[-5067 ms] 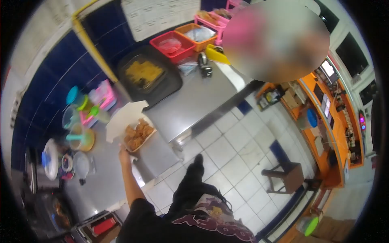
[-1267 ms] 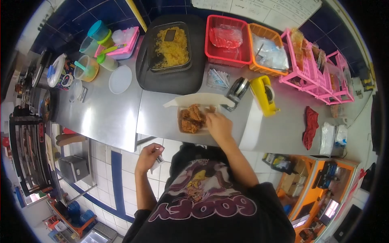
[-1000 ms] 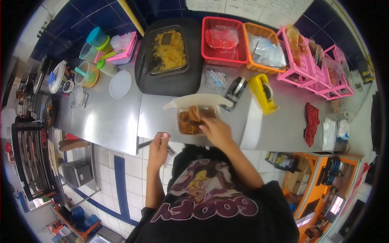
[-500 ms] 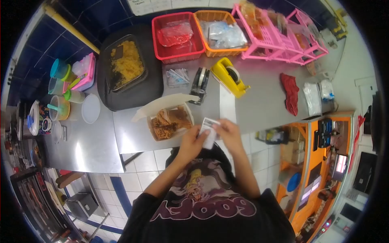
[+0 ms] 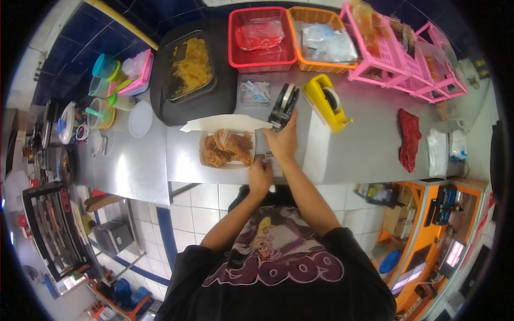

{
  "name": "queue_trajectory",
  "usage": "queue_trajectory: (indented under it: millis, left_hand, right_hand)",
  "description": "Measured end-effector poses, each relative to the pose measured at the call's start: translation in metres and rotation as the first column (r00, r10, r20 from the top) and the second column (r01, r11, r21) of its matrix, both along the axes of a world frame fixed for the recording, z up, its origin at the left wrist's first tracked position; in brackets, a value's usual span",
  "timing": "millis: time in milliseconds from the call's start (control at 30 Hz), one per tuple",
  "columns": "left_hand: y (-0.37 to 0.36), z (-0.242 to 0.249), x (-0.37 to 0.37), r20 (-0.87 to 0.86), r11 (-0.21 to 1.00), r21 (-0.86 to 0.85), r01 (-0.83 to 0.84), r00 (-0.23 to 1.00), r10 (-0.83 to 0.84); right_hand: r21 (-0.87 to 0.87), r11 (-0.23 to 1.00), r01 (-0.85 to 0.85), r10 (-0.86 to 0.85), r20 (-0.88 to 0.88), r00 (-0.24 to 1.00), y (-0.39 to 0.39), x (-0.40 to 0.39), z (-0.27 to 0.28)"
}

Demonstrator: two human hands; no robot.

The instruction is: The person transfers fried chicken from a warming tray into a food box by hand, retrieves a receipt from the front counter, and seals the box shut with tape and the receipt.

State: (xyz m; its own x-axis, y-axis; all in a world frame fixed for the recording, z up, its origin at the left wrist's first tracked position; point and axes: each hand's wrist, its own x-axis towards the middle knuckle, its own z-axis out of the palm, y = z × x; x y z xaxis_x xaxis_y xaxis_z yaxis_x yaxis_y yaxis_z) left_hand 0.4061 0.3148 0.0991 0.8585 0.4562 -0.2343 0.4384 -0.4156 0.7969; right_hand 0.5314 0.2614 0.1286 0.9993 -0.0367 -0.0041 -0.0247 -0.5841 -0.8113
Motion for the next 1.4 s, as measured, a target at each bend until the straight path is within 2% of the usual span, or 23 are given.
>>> queue_trajectory:
  millis: [100,167,267,300,400,533,600,700,800,867,900,933,967,1000,1067,1133,1167,1233,1267,1300,1333,1367,1400]
  left_hand:
    - [-0.005,0.006,0.004,-0.002,0.995,0.080,-0.054,0.999,0.054]
    - [-0.011,0.004,0.013,-0.100,0.951,0.295,0.093,0.993,-0.066]
    - [-0.021,0.001,0.031,-0.075,0.958,0.279,0.059,0.996,-0.040]
    - [-0.024,0.000,0.036,-0.073,0.962,0.269,0.052,0.997,-0.033]
    - [-0.029,0.006,0.049,-0.113,0.960,0.276,0.048,0.993,-0.017]
    - [-0.020,0.011,0.043,-0.158,0.948,0.285,0.142,0.982,-0.099]
    - [-0.003,0.030,0.027,-0.184,0.937,0.261,0.231,0.965,-0.186]
    - [0.047,0.082,-0.025,-0.198,0.919,0.216,0.331,0.936,-0.291]
    - [0.132,0.039,-0.115,-0.286,0.963,0.157,0.218,0.943,-0.167]
    - [0.182,0.026,-0.177,-0.512,0.999,-0.037,-0.026,0.859,0.003]
    - [0.211,-0.004,-0.219,-0.560,0.997,0.058,0.058,0.828,-0.015]
    - [0.254,-0.054,-0.278,-0.627,0.621,0.338,0.707,0.662,-0.411]
    - [0.237,-0.012,-0.264,-0.839,0.922,0.211,0.325,0.545,0.000]
    - [0.242,-0.011,-0.276,-0.905,0.925,0.240,0.294,0.412,0.104]
    - [0.243,-0.001,-0.282,-0.868,0.878,0.367,0.308,0.453,0.204]
    - [0.249,0.035,-0.230,-0.963,0.998,0.046,0.054,0.266,0.030]
    - [0.262,0.022,-0.225,-0.895,0.997,0.005,0.075,0.444,-0.029]
    - [0.258,0.066,-0.170,-0.680,0.997,0.024,0.076,0.732,-0.039]
    - [0.249,0.097,-0.132,-0.441,0.998,0.009,0.054,0.896,-0.044]
    - [0.242,0.117,-0.099,-0.305,0.995,0.097,0.003,0.952,0.027]
    - [0.243,0.117,-0.074,0.000,0.976,0.214,-0.043,0.999,0.044]
    - [0.251,0.110,-0.050,0.303,0.923,0.384,-0.036,0.949,-0.089]
    - [0.251,0.119,-0.018,0.374,0.901,0.434,-0.013,0.912,-0.167]
  right_hand:
    - [-0.102,0.990,0.097,-0.100,-0.019,0.995,0.003,0.002,0.012]
    - [-0.014,0.995,0.095,-0.096,-0.178,0.979,-0.007,0.006,0.024]
    - [0.170,0.985,-0.019,0.011,0.050,0.999,-0.051,0.016,0.006]
    - [0.199,0.975,-0.097,0.100,-0.003,0.995,-0.069,0.020,0.005]
    - [-0.006,0.964,-0.266,0.263,-0.132,0.956,-0.088,0.020,0.035]
    - [-0.149,0.926,-0.348,0.326,-0.154,0.933,-0.094,0.006,0.019]
    - [0.134,0.951,-0.277,0.271,0.064,0.960,-0.102,-0.002,0.017]
    - [-0.072,0.989,-0.127,0.140,0.231,0.963,-0.135,-0.022,0.040]
    - [0.086,0.995,-0.042,0.041,0.020,0.999,-0.163,-0.052,0.067]
    - [0.101,0.995,-0.013,0.033,-0.199,0.979,-0.170,-0.073,0.078]
    - [0.097,0.995,-0.011,0.031,-0.199,0.980,-0.167,-0.082,0.077]
    - [0.099,0.995,-0.006,0.028,-0.219,0.975,-0.164,-0.091,0.075]
    - [0.100,0.995,-0.003,0.027,-0.239,0.971,-0.161,-0.097,0.071]
    - [0.095,0.995,-0.005,0.028,-0.238,0.971,-0.156,-0.099,0.064]
    - [0.228,0.974,0.001,0.036,-0.155,0.987,-0.134,-0.101,0.058]
    - [0.221,0.975,-0.034,0.064,-0.131,0.989,-0.110,-0.094,0.071]
    - [0.217,0.973,-0.076,0.102,-0.108,0.989,-0.092,-0.086,0.082]
    - [0.243,0.956,-0.161,0.165,0.004,0.986,-0.055,-0.067,0.095]
    - [0.175,0.955,-0.240,0.221,0.118,0.968,-0.037,-0.056,0.100]
    - [0.100,0.947,-0.306,0.279,0.225,0.934,-0.020,-0.047,0.103]
    - [0.106,0.943,-0.316,0.287,0.224,0.931,-0.004,-0.040,0.102]
    - [0.166,0.916,-0.366,0.326,0.225,0.918,0.012,-0.033,0.102]
    - [0.225,0.883,-0.412,0.362,0.231,0.903,0.022,-0.033,0.102]
